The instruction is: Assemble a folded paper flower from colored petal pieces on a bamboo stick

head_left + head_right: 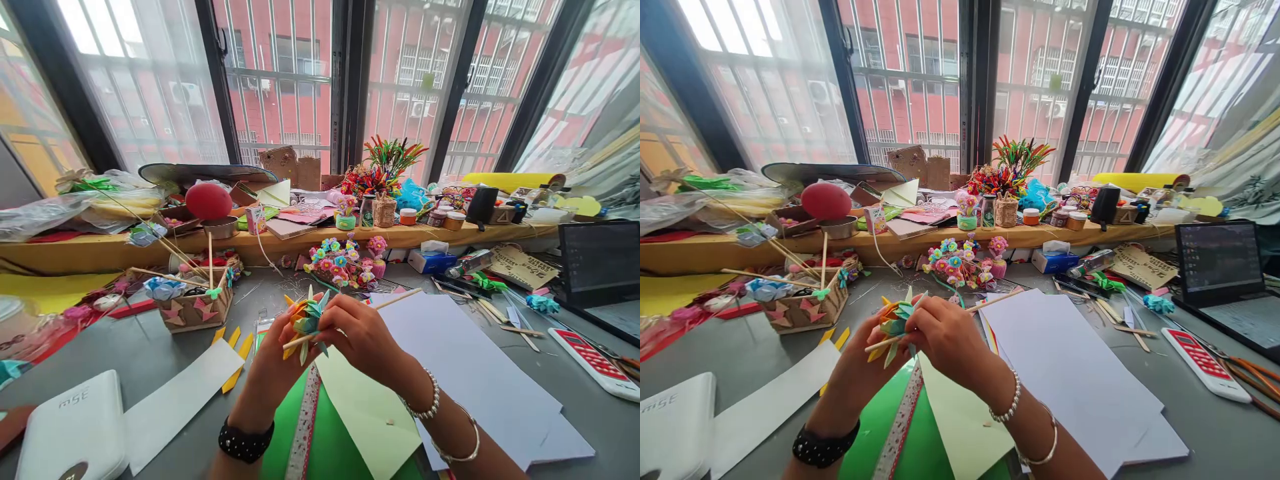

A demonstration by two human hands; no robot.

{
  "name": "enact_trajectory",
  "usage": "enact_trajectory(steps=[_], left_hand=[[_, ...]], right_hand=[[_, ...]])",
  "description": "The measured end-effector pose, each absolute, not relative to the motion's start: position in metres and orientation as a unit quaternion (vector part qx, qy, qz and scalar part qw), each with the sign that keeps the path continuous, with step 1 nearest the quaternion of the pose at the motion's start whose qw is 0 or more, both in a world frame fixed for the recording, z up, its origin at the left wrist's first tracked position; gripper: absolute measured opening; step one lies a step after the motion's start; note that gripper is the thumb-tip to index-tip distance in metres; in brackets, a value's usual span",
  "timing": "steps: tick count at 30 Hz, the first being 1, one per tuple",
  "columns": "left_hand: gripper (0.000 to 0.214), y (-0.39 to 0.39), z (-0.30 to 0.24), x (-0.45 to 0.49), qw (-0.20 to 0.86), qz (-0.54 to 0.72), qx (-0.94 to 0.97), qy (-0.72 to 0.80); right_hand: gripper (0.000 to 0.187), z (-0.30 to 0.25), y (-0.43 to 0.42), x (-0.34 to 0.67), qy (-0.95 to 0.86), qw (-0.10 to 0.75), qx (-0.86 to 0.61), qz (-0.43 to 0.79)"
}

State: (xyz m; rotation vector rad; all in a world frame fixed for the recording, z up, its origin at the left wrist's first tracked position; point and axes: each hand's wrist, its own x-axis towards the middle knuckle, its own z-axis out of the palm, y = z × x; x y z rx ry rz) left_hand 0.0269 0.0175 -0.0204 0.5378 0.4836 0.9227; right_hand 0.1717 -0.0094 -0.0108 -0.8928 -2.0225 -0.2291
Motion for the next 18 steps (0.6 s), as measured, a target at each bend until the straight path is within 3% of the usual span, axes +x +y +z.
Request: enact_trajectory(steps=[12, 18], left_hand=[[0.019, 0.021, -0.021, 0.018, 0.831, 0.443, 0.256, 0.219], [0.015, 0.013, -0.027, 0.020, 0.752, 0.502, 0.334, 0.265]], right_hand=[[0.019, -0.017, -0.008, 0.166, -0.835, 0.433, -0.318, -0.117], [0.024, -0.020, -0.007, 0.162, -0.826, 0.438, -0.335, -0.118]])
